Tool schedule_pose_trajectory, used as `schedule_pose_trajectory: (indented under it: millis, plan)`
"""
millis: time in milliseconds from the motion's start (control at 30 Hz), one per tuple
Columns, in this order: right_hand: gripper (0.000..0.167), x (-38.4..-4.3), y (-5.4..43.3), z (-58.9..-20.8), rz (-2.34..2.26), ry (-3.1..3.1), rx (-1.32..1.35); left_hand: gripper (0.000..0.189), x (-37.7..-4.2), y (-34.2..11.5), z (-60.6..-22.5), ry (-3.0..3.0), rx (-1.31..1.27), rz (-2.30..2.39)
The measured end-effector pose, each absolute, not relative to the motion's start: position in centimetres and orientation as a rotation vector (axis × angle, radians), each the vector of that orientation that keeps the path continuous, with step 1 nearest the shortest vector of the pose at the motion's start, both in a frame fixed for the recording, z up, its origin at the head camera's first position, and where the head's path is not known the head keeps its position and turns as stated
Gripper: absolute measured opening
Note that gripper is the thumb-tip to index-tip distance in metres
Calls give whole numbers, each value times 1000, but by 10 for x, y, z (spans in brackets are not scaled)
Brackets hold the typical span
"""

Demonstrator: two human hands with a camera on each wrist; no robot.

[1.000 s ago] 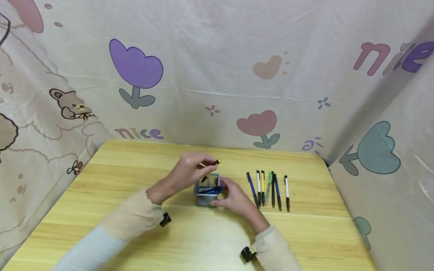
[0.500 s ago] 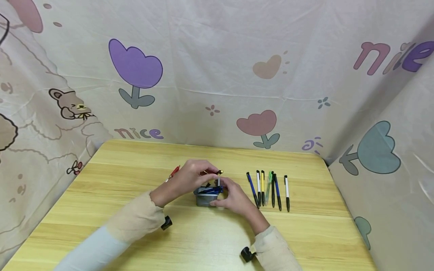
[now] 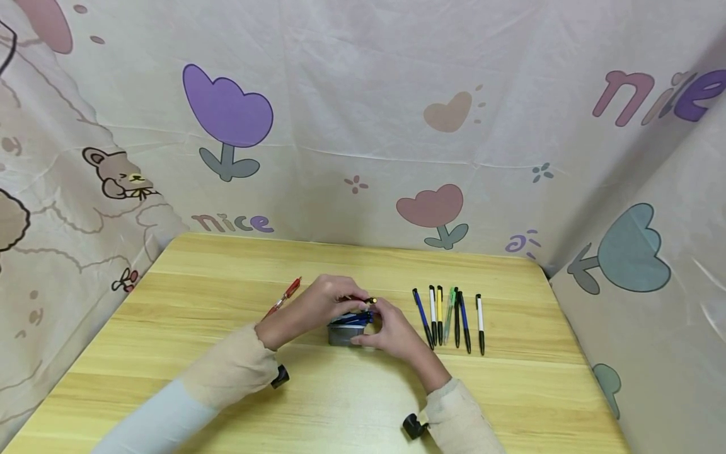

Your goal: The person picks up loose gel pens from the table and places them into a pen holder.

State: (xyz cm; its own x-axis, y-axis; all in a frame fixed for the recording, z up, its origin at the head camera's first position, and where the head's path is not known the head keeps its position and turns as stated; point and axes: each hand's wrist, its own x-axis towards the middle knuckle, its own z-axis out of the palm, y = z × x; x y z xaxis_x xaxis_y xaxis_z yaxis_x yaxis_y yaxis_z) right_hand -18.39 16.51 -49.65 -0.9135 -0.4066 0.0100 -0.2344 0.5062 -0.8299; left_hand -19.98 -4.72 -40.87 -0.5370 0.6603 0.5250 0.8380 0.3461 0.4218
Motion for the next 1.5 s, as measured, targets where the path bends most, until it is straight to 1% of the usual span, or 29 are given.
schedule_pose_trajectory:
  millis: [267,633,1500]
  plan:
    - [72,-184,165,-497,-1395,2538,-601,16,-200,-47,-414,-2409,-1343,-943]
    - [78,-184,165,-498,-1428,2516,-622,18,-202,-49,-421,-2436,-1374,-928]
    - [80,-184,165,-498,-1417,2522,-630,15,-203,-54,-424,-2478,-1411,-808]
